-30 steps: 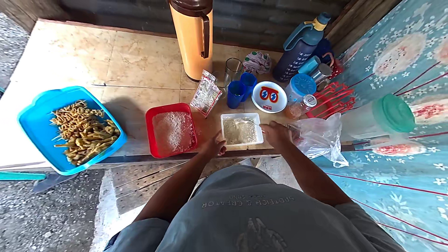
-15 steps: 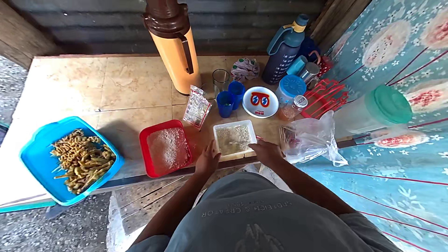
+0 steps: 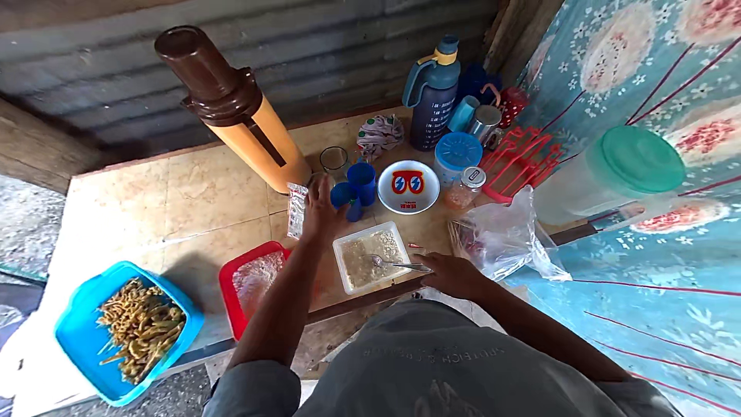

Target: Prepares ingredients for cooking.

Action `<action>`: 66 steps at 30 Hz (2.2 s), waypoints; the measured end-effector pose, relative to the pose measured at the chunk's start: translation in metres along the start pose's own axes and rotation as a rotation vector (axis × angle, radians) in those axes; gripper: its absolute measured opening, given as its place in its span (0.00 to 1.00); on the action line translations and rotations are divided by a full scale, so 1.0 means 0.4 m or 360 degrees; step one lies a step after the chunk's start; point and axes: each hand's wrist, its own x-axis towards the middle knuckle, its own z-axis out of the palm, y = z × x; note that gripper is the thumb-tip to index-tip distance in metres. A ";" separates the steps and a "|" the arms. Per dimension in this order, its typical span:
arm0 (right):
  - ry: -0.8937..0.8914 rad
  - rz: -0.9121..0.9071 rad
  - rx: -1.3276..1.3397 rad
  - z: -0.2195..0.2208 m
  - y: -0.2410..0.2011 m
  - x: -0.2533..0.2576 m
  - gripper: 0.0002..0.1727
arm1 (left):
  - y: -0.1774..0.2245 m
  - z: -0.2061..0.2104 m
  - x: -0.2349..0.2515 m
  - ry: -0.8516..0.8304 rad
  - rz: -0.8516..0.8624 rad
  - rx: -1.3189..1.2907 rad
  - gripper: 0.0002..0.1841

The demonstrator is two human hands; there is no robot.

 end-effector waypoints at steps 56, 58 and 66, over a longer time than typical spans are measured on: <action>0.2762 0.1094 0.1217 0.836 0.185 -0.939 0.55 | 1.021 0.587 -1.004 -0.2233 0.2322 0.0055 0.36; 0.2894 0.1173 0.1333 0.891 0.191 -0.998 0.55 | 1.087 0.647 -1.075 -0.2456 0.2368 0.0095 0.45; 0.3722 0.1575 0.3268 1.306 0.202 -1.397 0.29 | 1.322 0.960 -1.411 -0.2923 0.2395 0.0189 0.48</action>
